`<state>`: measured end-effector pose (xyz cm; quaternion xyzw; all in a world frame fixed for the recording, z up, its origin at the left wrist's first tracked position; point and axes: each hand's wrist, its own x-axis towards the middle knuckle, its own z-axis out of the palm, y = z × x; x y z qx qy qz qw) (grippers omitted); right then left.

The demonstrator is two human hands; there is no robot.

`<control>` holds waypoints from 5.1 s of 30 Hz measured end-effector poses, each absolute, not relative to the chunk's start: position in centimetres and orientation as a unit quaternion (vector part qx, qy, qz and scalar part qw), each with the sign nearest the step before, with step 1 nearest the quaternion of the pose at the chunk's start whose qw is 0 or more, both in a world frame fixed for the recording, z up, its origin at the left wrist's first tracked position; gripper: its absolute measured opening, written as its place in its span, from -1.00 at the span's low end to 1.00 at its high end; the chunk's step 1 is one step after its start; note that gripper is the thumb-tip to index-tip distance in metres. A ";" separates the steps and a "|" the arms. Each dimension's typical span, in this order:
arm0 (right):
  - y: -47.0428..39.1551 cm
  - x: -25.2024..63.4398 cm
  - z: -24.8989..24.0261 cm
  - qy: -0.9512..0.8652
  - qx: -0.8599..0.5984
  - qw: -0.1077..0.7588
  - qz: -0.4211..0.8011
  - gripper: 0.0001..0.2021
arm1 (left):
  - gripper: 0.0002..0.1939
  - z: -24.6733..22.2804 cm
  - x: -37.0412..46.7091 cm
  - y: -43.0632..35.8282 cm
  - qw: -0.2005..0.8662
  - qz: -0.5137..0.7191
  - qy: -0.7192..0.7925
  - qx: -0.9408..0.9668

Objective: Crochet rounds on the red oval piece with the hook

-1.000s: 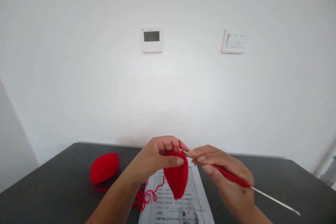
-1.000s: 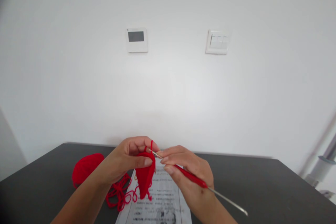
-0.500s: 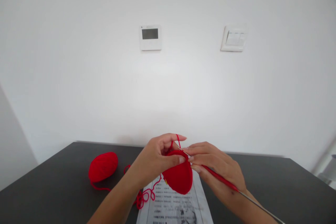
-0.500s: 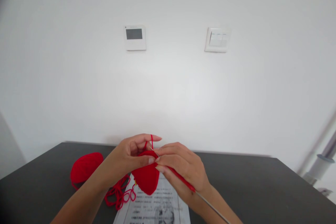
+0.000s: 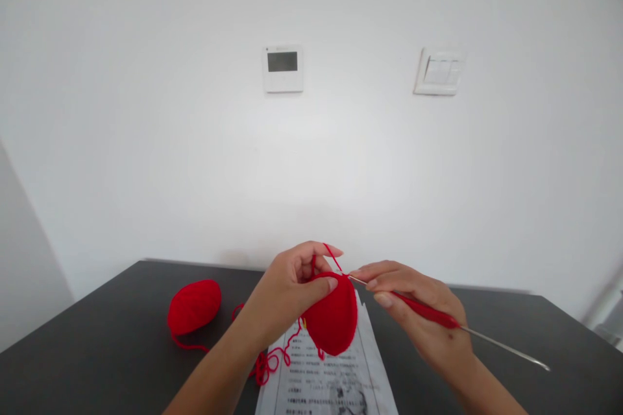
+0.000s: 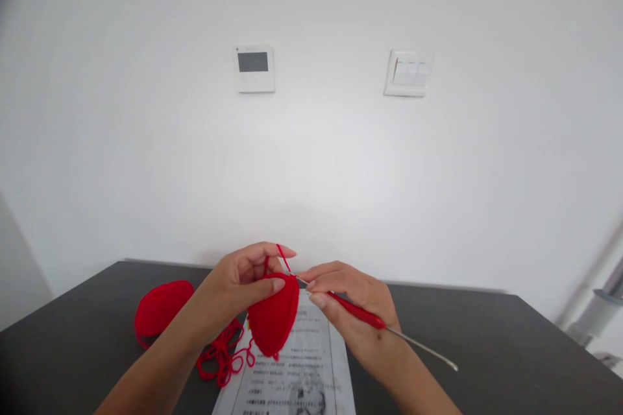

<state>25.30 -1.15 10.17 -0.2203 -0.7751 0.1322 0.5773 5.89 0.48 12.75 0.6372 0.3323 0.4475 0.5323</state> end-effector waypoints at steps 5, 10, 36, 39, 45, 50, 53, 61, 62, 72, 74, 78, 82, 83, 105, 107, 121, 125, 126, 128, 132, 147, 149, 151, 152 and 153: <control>-1.1 25.5 10.3 -0.765 -0.211 0.576 0.195 -0.89 | -0.71 12.6 5.9 0.4 0.523 0.449 0.341 0.640; -1.0 25.6 10.4 -0.764 -0.193 0.573 0.224 -0.88 | -0.70 12.4 5.9 0.3 0.516 0.442 0.345 0.648; -1.1 26.1 10.6 -0.789 -0.169 0.548 0.222 -0.89 | -0.65 12.9 5.9 0.0 0.507 0.419 0.368 0.657; -1.0 26.5 10.7 -0.812 -0.161 0.516 0.218 -0.86 | -0.66 12.8 5.9 0.1 0.500 0.414 0.374 0.663; -1.0 26.9 10.9 -0.855 -0.188 0.449 0.179 -0.84 | -0.66 12.7 6.0 0.0 0.472 0.415 0.387 0.675; -1.2 26.8 11.1 -0.873 -0.206 0.425 0.120 -0.81 | -0.65 12.6 6.2 -0.2 0.414 0.420 0.402 0.701; -1.3 26.5 11.1 -0.878 -0.201 0.425 0.092 -0.80 | -0.63 12.7 6.3 -0.4 0.363 0.428 0.408 0.720; -1.0 25.8 10.7 -0.877 -0.194 0.437 0.051 -0.83 | -0.65 13.1 6.5 -0.8 0.300 0.426 0.406 0.751; -1.0 25.7 10.6 -0.876 -0.193 0.439 0.044 -0.83 | -0.64 13.0 6.6 -0.8 0.299 0.426 0.404 0.753; -0.4 25.5 9.8 -0.859 -0.203 0.464 -0.078 -0.87 | -0.54 12.8 6.6 -0.5 0.404 0.458 0.403 0.681; -0.4 25.4 9.8 -0.859 -0.191 0.463 -0.104 -0.89 | -0.54 12.7 6.7 -0.3 0.446 0.463 0.386 0.661; 0.0 25.3 9.8 -0.853 -0.163 0.461 -0.180 -0.89 | -0.57 12.4 6.7 0.2 0.540 0.480 0.329 0.609; 0.6 25.2 9.1 -0.840 -0.162 0.460 -0.237 -0.90 | -0.58 11.7 7.1 0.7 0.594 0.498 0.295 0.559; 0.7 25.2 8.8 -0.835 -0.161 0.465 -0.245 -0.91 | -0.59 11.5 7.2 0.9 0.599 0.505 0.291 0.549; 0.1 23.2 7.7 -0.799 -0.297 0.480 -0.210 -0.88 | -0.56 11.3 6.9 1.0 0.352 0.460 0.362 0.731; 0.0 23.2 8.2 -0.807 -0.294 0.470 -0.203 -0.89 | -0.51 11.6 6.6 1.0 0.335 0.450 0.369 0.742; -0.4 23.6 9.3 -0.841 -0.254 0.458 -0.134 -0.87 | -0.48 11.3 5.6 2.3 0.303 0.455 0.408 0.731; -0.5 23.9 9.6 -0.842 -0.240 0.473 -0.095 -0.86 | -0.50 11.2 5.4 2.6 0.302 0.451 0.401 0.737; -0.6 24.0 9.7 -0.844 -0.237 0.476 -0.078 -0.85 | -0.50 11.2 5.3 2.7 0.305 0.449 0.398 0.739; -0.6 24.2 9.8 -0.846 -0.236 0.476 -0.039 -0.84 | -0.50 11.2 5.1 2.8 0.318 0.441 0.391 0.743; -0.9 24.7 10.0 -0.850 -0.248 0.464 0.022 -0.82 | -0.47 11.4 4.7 3.1 0.356 0.414 0.380 0.747; -1.5 24.5 10.4 -0.729 -0.297 0.554 0.270 -0.91 | -0.57 11.6 4.1 3.1 0.530 0.389 0.306 0.689; -1.4 24.3 10.2 -0.732 -0.261 0.573 0.261 -0.92 | -0.57 11.9 4.1 2.9 0.557 0.383 0.292 0.676; -1.4 24.3 10.1 -0.750 -0.216 0.584 0.223 -0.90 | -0.58 12.0 4.0 2.7 0.579 0.376 0.279 0.668; -1.3 24.3 10.0 -0.760 -0.197 0.586 0.200 -0.88 | -0.58 12.1 4.0 2.6 0.588 0.371 0.272 0.665; -1.3 24.3 10.0 -0.771 -0.183 0.585 0.174 -0.87 | -0.58 12.1 4.0 2.5 0.596 0.366 0.267 0.663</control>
